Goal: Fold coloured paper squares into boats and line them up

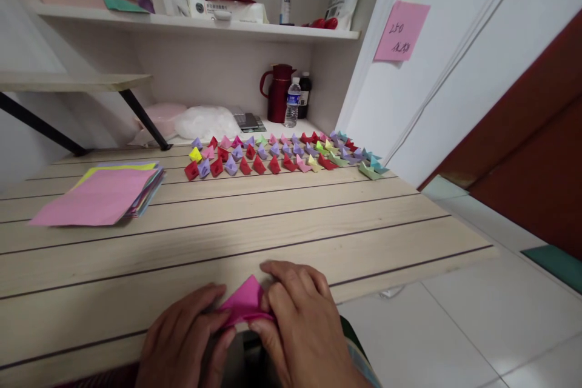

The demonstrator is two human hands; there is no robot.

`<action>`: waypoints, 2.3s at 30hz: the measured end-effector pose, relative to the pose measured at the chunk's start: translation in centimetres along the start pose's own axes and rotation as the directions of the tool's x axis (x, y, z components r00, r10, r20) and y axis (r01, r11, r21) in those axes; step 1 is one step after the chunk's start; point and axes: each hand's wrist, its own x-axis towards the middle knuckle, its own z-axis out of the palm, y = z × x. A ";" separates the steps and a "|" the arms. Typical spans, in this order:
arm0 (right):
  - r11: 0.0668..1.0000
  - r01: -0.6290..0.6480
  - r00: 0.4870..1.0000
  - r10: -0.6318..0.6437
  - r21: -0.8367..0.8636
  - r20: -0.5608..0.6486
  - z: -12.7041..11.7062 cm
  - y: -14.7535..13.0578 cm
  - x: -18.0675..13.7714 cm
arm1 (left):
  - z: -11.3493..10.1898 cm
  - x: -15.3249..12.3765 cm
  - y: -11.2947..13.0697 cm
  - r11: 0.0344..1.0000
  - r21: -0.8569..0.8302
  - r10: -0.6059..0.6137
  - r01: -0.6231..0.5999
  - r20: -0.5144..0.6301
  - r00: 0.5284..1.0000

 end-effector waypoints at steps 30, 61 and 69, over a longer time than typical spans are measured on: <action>0.996 -0.093 0.995 0.093 0.018 -0.025 0.4 -0.2 0.4 | 1.6 -1.7 0.9 0.914 0.268 0.309 -0.303 0.022 0.951; 0.854 0.345 0.937 -0.340 -0.389 0.085 -2.0 3.1 -0.5 | 4.7 -0.5 0.1 0.896 0.342 0.318 -0.282 -0.053 0.946; 0.762 0.408 0.905 -0.411 -0.503 0.111 -1.5 2.7 0.4 | 4.3 -0.2 0.3 0.915 0.304 0.298 -0.265 -0.066 0.952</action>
